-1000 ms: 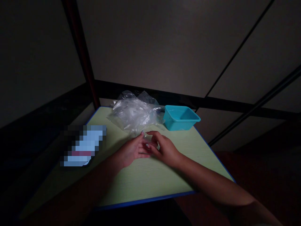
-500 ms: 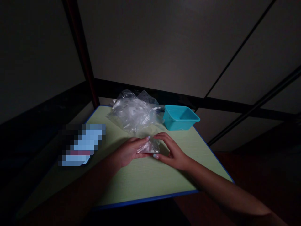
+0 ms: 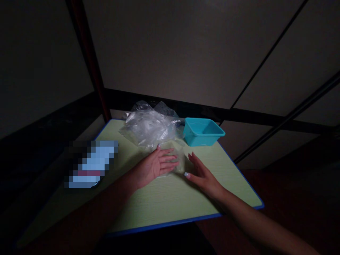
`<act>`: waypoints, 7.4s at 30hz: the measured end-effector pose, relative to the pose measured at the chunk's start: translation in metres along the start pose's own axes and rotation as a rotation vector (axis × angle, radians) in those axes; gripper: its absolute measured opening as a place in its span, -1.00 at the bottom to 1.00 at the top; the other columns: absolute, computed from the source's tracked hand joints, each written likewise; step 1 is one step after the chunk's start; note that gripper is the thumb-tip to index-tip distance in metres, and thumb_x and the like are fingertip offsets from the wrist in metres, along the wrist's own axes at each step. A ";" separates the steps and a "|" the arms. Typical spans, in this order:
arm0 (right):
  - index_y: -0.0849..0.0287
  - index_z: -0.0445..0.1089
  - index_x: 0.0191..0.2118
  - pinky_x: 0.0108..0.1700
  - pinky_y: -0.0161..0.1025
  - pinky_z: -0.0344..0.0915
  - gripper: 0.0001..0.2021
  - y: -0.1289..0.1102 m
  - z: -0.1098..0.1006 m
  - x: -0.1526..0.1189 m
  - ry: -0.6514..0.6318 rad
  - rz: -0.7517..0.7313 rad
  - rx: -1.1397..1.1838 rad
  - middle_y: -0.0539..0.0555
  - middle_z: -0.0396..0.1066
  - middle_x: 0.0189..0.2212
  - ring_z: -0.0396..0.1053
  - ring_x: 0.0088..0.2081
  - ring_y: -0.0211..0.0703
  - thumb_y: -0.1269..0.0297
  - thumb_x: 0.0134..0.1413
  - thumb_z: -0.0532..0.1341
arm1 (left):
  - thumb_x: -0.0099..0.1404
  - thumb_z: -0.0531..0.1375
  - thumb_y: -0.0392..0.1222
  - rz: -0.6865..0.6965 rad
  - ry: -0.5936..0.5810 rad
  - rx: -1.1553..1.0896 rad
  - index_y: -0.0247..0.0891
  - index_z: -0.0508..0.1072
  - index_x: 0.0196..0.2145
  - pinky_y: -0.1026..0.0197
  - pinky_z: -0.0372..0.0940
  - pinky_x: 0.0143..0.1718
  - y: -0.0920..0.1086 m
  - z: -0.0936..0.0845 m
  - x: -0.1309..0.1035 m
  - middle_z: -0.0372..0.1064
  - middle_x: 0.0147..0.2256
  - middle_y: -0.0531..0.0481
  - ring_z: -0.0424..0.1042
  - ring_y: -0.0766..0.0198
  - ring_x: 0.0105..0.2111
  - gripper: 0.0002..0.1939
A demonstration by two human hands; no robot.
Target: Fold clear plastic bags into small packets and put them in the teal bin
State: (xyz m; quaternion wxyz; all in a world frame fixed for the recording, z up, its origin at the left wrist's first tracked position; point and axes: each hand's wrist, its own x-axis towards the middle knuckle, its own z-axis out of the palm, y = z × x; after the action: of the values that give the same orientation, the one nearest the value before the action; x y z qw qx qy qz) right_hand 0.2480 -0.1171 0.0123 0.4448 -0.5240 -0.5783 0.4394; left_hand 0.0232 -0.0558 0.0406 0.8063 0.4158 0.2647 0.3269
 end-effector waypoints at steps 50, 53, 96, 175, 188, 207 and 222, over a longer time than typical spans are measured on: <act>0.06 -0.39 0.40 0.27 0.33 -0.33 -0.33 -0.008 -0.049 0.041 -0.532 -0.074 -1.128 0.14 -0.47 0.39 -0.48 0.38 0.07 -0.04 0.32 -0.11 | 0.37 -0.03 0.21 0.244 -0.153 1.954 -0.27 -0.06 0.35 -0.18 -0.17 0.28 -0.018 -0.015 -0.004 -0.21 0.34 -0.20 -0.13 0.06 0.34 -0.25; 0.10 -0.34 0.41 0.25 0.36 -0.29 -0.31 -0.004 -0.065 0.044 -0.507 -0.040 -1.114 0.20 -0.40 0.39 -0.42 0.38 0.12 -0.03 0.31 -0.09 | 0.37 -0.04 0.22 0.260 -0.147 1.944 -0.24 -0.06 0.35 -0.17 -0.17 0.27 -0.019 -0.016 -0.004 -0.19 0.34 -0.20 -0.11 0.06 0.34 -0.26; 0.15 0.20 -0.59 -0.52 -0.30 -0.08 -0.63 0.007 -0.057 0.074 -0.042 -0.039 -0.717 -0.07 0.19 -0.65 0.06 -0.55 -0.29 -0.03 -0.09 0.24 | 0.31 0.13 0.07 0.595 -0.223 1.714 -0.24 0.40 -0.03 0.01 0.20 0.02 -0.012 -0.003 0.003 0.32 -0.06 -0.17 0.29 0.01 -0.04 -0.60; 0.08 0.13 -0.19 -0.69 -0.43 0.12 -0.62 -0.060 0.011 0.064 -0.233 -0.067 0.016 -0.24 0.28 -0.70 0.16 -0.73 -0.35 0.19 -0.08 0.31 | 0.35 0.10 -0.15 0.622 0.046 1.457 -0.28 0.42 -0.06 0.07 0.27 -0.03 -0.016 0.001 0.004 0.38 -0.11 -0.15 0.37 0.08 -0.08 -0.74; -0.01 0.38 -0.08 -0.09 -0.16 0.29 -0.52 -0.026 0.001 0.039 0.248 0.017 0.223 -0.01 0.40 -0.20 0.33 -0.08 -0.10 -0.08 -0.14 0.35 | 0.33 0.10 -0.20 0.332 0.098 0.695 -0.24 0.44 0.04 0.13 0.30 0.03 -0.032 -0.007 0.023 0.44 0.04 -0.08 0.45 0.17 -0.05 -0.65; 0.06 0.44 -0.36 -0.14 -0.32 0.41 -0.78 -0.001 0.013 0.028 0.235 0.236 0.692 -0.09 0.50 -0.37 0.46 -0.29 -0.26 0.41 -0.22 0.39 | 0.39 0.02 -0.20 0.443 -0.015 1.038 -0.29 0.44 0.01 0.06 0.22 0.15 -0.029 -0.005 0.018 0.40 0.08 -0.14 0.37 0.17 0.09 -0.67; 0.01 0.46 -0.25 -0.13 -0.27 0.41 -0.73 0.002 0.020 0.029 0.266 0.152 0.596 -0.05 0.51 -0.29 0.45 -0.25 -0.21 0.33 -0.17 0.38 | 0.33 0.15 -0.17 0.686 -0.196 1.707 -0.23 0.52 -0.14 0.01 0.21 0.09 -0.014 -0.011 0.007 0.46 -0.06 -0.15 0.39 0.07 0.00 -0.79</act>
State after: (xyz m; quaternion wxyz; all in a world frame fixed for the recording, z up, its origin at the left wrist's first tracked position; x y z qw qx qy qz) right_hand 0.2269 -0.0886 0.0073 0.6162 -0.4652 -0.3203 0.5489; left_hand 0.0245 -0.0511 0.0227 0.1047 0.9504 0.2090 0.2053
